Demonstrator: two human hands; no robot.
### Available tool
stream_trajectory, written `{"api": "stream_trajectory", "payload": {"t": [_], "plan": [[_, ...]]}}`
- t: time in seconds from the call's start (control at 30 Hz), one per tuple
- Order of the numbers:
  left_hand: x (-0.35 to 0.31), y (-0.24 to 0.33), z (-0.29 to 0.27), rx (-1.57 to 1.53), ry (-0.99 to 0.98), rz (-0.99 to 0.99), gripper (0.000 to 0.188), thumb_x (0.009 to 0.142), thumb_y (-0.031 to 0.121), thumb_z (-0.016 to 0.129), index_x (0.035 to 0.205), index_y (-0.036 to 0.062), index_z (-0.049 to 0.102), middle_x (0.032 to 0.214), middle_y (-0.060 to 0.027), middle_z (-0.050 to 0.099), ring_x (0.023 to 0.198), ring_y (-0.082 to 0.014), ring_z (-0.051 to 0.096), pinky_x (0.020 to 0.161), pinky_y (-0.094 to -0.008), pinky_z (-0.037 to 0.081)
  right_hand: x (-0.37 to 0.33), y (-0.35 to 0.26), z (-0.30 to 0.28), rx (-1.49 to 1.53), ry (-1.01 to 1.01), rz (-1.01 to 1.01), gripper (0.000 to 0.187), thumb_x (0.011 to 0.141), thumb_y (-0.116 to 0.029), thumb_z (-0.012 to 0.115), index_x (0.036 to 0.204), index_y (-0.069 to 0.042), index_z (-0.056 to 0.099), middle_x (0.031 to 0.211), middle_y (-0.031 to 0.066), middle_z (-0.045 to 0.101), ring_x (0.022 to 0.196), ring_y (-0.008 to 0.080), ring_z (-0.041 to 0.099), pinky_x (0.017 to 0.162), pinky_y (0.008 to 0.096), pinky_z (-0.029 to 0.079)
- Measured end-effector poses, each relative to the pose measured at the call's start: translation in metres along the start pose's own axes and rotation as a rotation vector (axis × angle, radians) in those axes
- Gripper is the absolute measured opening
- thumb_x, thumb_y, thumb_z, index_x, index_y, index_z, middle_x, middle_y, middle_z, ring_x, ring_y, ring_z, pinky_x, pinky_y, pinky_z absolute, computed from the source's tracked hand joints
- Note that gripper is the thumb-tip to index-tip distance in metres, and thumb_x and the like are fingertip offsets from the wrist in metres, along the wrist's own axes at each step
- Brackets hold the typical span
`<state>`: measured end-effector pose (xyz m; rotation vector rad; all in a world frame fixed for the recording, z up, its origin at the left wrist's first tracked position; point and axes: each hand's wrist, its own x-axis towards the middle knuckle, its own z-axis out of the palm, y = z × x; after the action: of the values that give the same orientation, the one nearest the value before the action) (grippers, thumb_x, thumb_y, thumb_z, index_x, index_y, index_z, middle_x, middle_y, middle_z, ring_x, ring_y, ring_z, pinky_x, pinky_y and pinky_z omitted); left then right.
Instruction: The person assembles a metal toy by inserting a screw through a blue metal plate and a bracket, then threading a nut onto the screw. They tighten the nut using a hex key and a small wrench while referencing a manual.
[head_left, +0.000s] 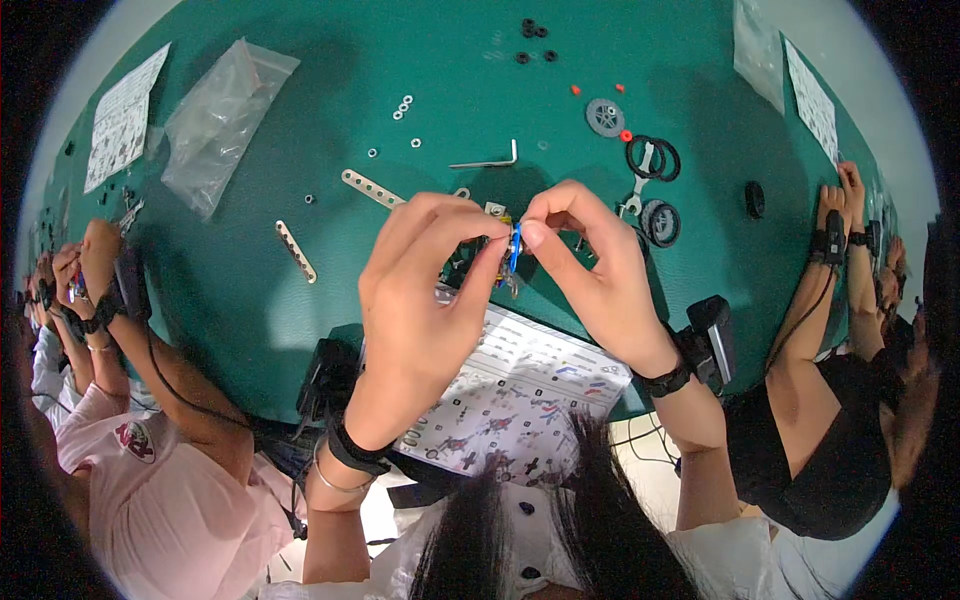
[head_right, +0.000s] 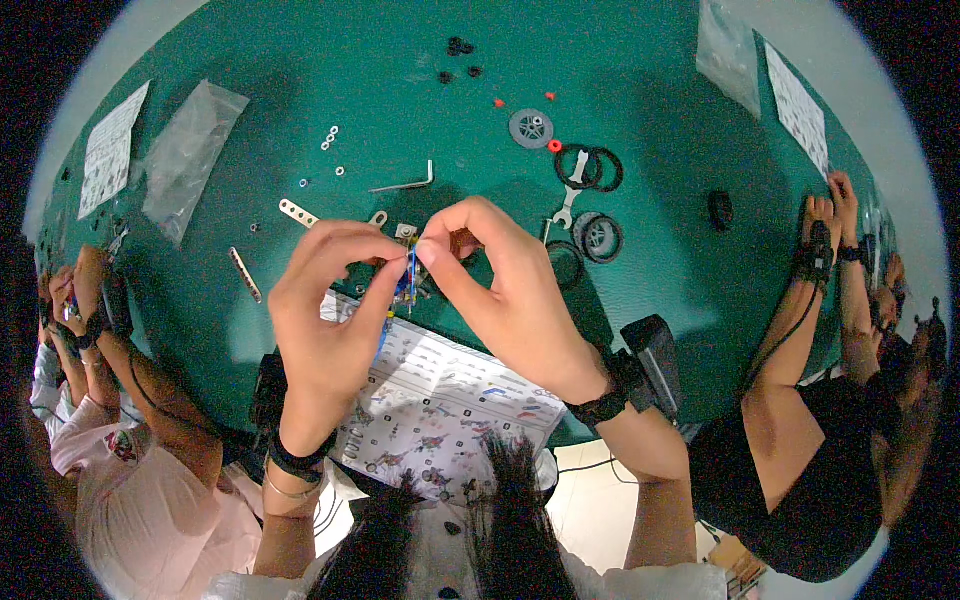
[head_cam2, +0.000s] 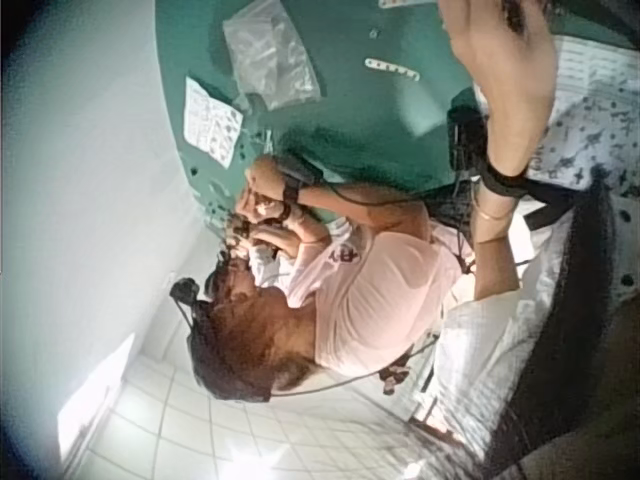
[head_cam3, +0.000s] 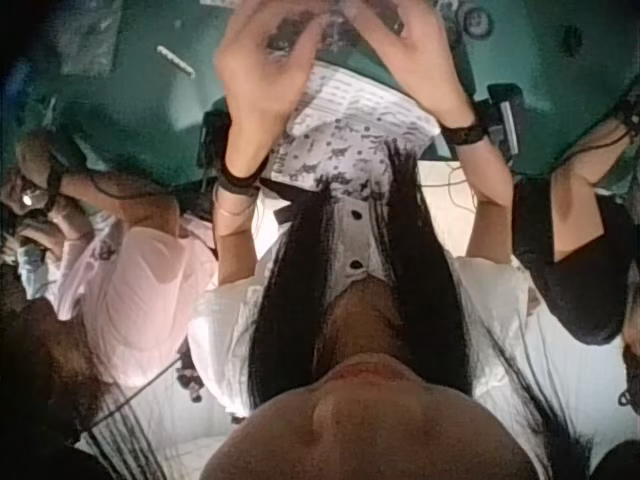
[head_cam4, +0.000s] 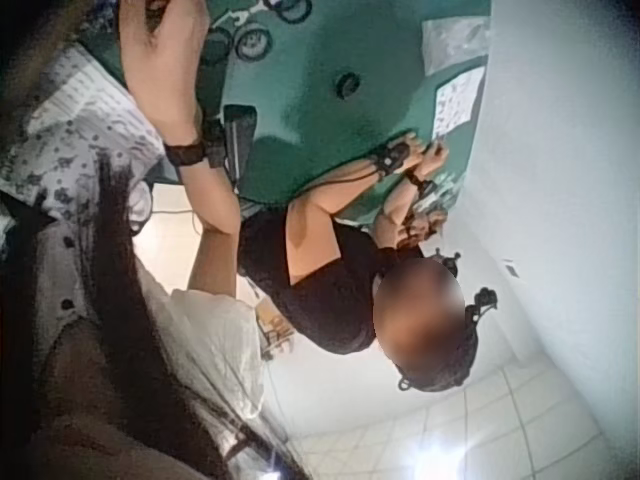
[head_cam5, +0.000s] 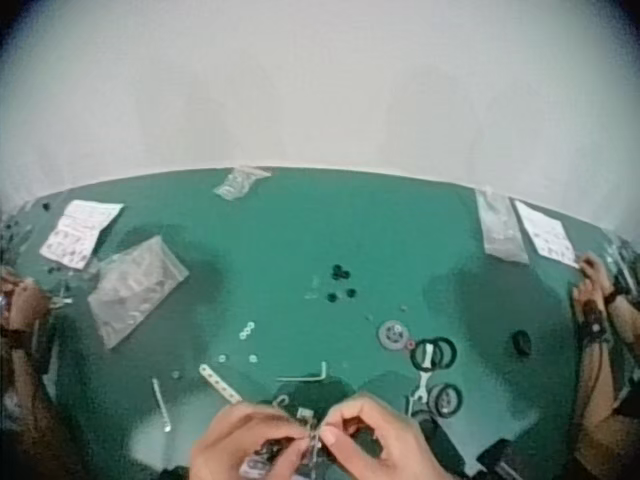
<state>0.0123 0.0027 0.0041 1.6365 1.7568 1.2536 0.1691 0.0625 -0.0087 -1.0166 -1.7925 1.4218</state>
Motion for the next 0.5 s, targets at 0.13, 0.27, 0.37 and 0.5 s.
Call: {"api": "stream_trajectory", "payload": {"t": [0.13, 0.27, 0.37, 0.5], "plan": [[0.0007, 0.0012, 0.0015, -0.005, 0.011, -0.009, 0.014, 0.076, -0.003, 0.071, 0.087, 0.0033, 0.067, 0.087, -0.0102, 0.065, 0.082, -0.0288, 0.062, 0.074, -0.0353, 0.048, -0.0001, 0.0032, -0.0009, 0.013, 0.02, -0.004, 0.012, 0.09, -0.007, 0.065, 0.092, 0.0, 0.057, 0.083, 0.0057, 0.061, 0.079, 0.011, 0.057, 0.074, 0.0269, 0.047], [-0.0006, -0.0006, 0.004, -0.003, 0.016, 0.009, 0.015, 0.076, -0.003, 0.071, 0.088, 0.0034, 0.067, 0.088, -0.01, 0.066, 0.082, -0.0286, 0.063, 0.074, -0.0354, 0.048, -0.0018, 0.0043, -0.0004, 0.067, 0.044, 0.021, 0.011, 0.088, -0.006, 0.067, 0.09, 0.0, 0.058, 0.081, 0.0039, 0.062, 0.077, 0.0088, 0.056, 0.072, 0.0254, 0.046], [0.0, -0.0018, 0.0057, -0.011, 0.021, 0.018, 0.016, 0.075, -0.003, 0.071, 0.089, 0.0035, 0.067, 0.089, -0.0097, 0.066, 0.082, -0.0282, 0.063, 0.073, -0.0354, 0.048, -0.0032, 0.0051, -0.0017, 0.072, 0.049, 0.025, 0.01, 0.087, -0.006, 0.068, 0.088, 0.0, 0.059, 0.08, 0.0032, 0.062, 0.076, 0.0082, 0.055, 0.07, 0.0248, 0.045], [-0.0009, -0.0037, 0.0048, -0.02, 0.02, 0.061, 0.018, 0.075, -0.004, 0.071, 0.091, 0.0038, 0.068, 0.089, -0.0096, 0.067, 0.081, -0.028, 0.063, 0.073, -0.0349, 0.048, -0.0038, 0.0002, -0.0032, 0.085, 0.031, 0.068, 0.01, 0.087, -0.006, 0.068, 0.085, 0.0, 0.06, 0.078, 0.0026, 0.062, 0.074, 0.0079, 0.053, 0.069, 0.0246, 0.045]]}}
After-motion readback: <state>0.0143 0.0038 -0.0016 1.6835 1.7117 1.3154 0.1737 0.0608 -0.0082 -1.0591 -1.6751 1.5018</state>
